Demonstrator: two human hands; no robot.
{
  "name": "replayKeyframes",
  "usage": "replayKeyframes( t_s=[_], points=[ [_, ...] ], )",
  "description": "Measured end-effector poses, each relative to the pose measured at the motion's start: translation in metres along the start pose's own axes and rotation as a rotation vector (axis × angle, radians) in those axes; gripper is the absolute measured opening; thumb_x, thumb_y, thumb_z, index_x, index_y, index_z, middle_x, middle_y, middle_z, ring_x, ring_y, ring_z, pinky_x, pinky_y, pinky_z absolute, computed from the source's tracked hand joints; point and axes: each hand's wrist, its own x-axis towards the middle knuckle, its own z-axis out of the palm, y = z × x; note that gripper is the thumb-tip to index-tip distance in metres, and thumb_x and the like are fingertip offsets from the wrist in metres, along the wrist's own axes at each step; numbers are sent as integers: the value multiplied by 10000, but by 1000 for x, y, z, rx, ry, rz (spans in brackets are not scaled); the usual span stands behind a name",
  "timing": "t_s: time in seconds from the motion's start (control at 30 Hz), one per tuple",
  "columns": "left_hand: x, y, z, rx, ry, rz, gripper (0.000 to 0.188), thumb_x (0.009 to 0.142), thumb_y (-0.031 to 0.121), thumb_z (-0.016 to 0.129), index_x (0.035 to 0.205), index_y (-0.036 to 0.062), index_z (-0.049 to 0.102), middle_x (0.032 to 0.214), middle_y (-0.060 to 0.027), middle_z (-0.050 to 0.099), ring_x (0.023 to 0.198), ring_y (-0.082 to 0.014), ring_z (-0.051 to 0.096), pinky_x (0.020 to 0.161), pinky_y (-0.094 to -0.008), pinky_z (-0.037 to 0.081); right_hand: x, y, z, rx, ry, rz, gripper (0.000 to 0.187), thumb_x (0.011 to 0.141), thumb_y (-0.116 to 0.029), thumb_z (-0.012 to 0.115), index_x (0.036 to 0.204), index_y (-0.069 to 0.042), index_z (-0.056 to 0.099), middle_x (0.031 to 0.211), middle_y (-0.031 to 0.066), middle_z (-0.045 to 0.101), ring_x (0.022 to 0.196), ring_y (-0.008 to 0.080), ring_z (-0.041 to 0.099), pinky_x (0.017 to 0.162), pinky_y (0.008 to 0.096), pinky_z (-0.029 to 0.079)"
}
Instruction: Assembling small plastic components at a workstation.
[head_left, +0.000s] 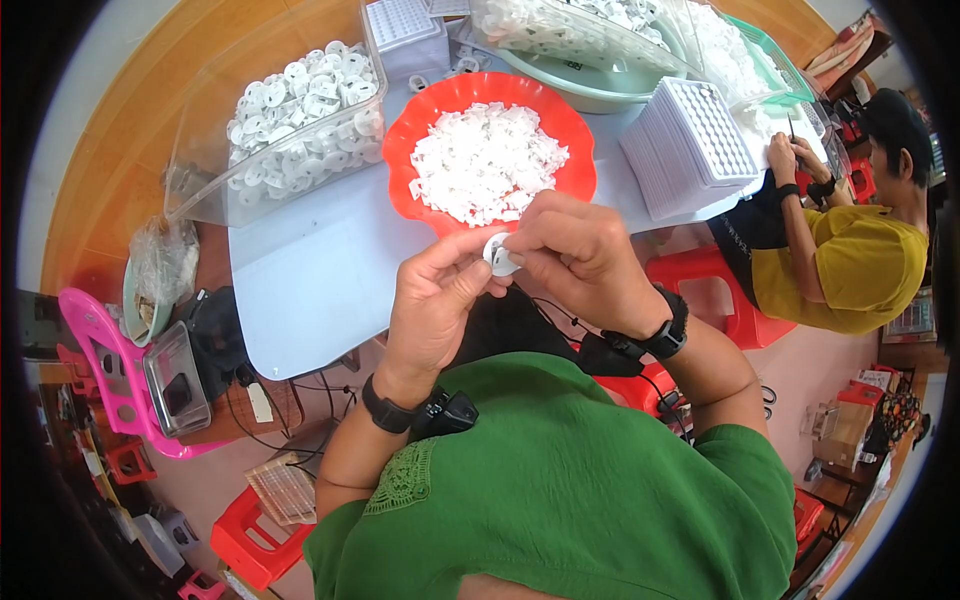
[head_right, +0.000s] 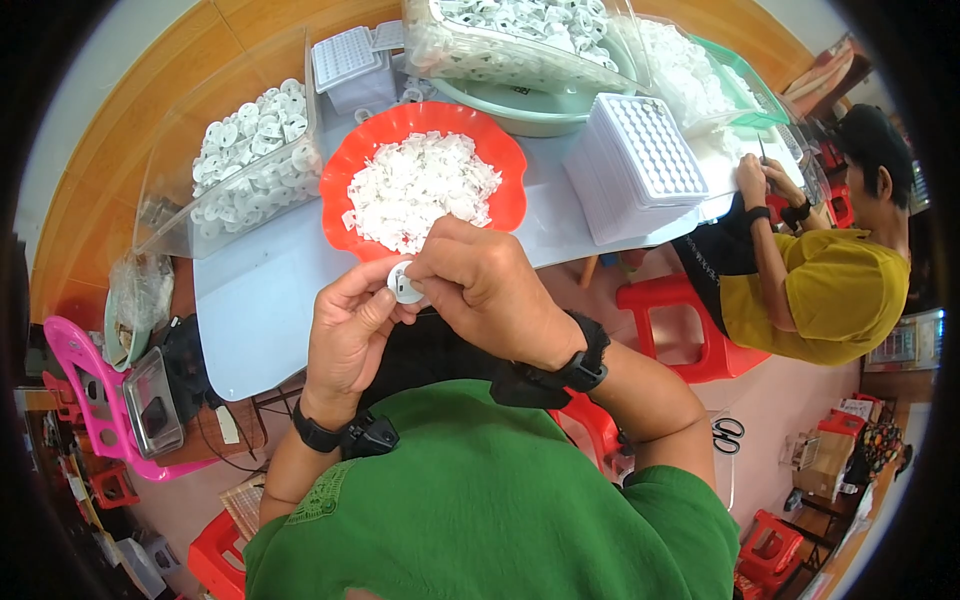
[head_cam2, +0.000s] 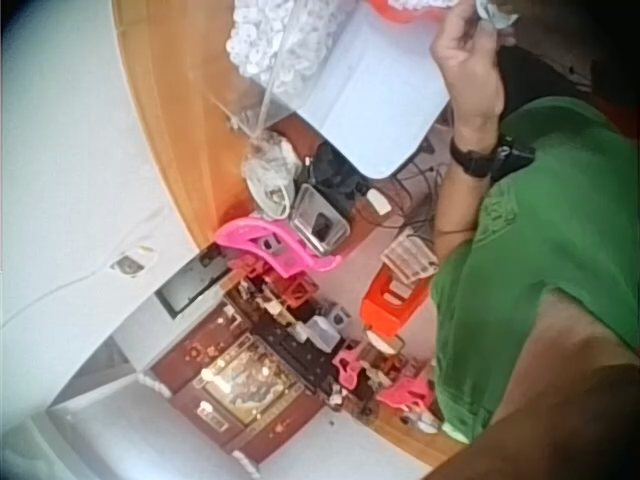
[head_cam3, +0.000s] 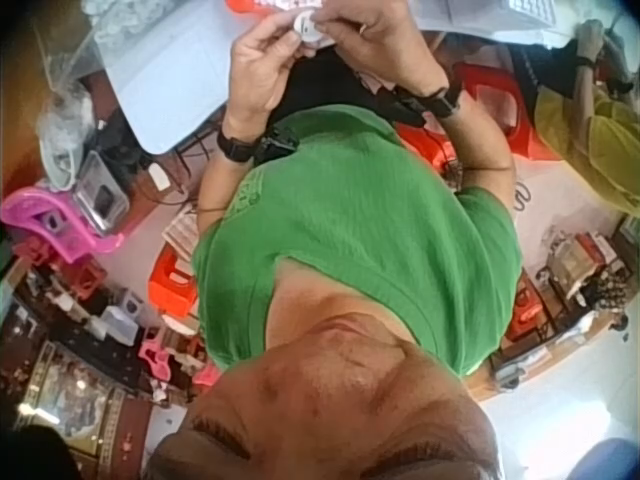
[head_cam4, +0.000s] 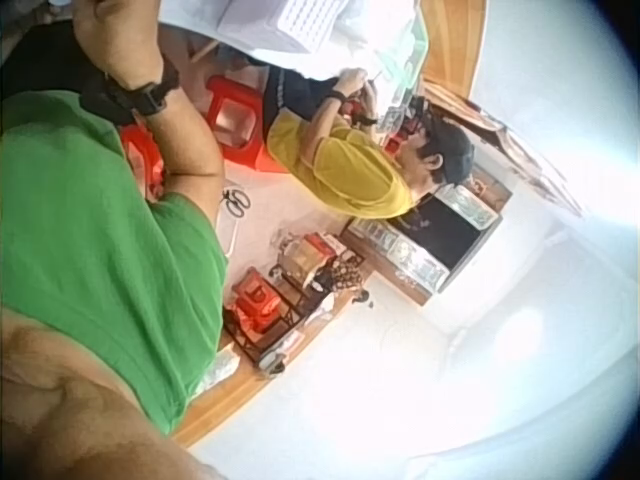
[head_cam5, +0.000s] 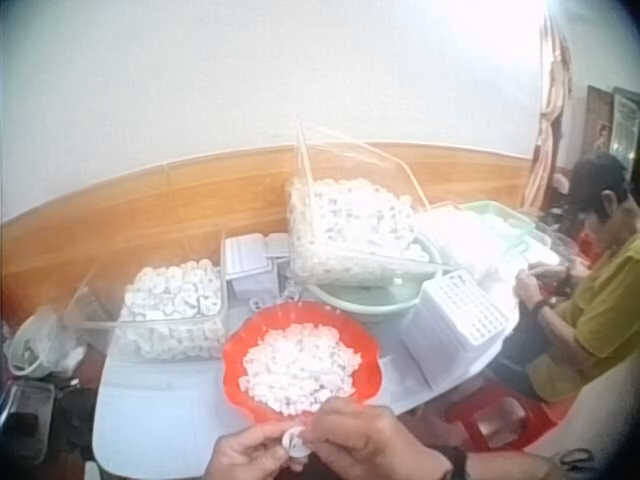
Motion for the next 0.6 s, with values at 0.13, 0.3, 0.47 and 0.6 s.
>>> replayKeyframes(
  t_s=[0.13, 0.3, 0.47, 0.6],
  points=[
    [-1, 2, 2, 46, 5, 25, 289, 891, 27, 560, 1168, -55, 555, 975, -104, 643, 802, -143, 606, 729, -253, 498, -1, -3, 2, 6, 1, 58, 137, 720, 80, 642, 820, -6, 604, 731, 92, 552, 622, 223, 594, 534, 299, 446],
    [0, 5, 7, 243, 28, 100, 281, 883, 16, 571, 1155, -50, 568, 950, -100, 645, 795, -136, 603, 710, -252, 504, -3, -14, 6, 19, 67, 278, 106, 755, 56, 646, 825, 4, 585, 717, 83, 557, 585, 164, 590, 495, 275, 439],
    [-5, -1, 17, 451, 136, 210, 246, 915, 12, 522, 1148, -47, 577, 900, -88, 636, 744, -121, 600, 682, -243, 511, -12, -5, 20, 124, 124, 222, 113, 764, 38, 652, 770, 6, 544, 687, 86, 557, 577, 157, 590, 481, 262, 433],
    [-6, -1, 14, 523, 117, 247, 259, 904, -37, 496, 1150, -35, 577, 924, -101, 621, 730, -119, 604, 656, -244, 514, -13, -4, 24, 46, 170, 116, 126, 745, 45, 650, 762, 2, 534, 685, 97, 546, 567, 198, 577, 484, 283, 427]
  ],
)
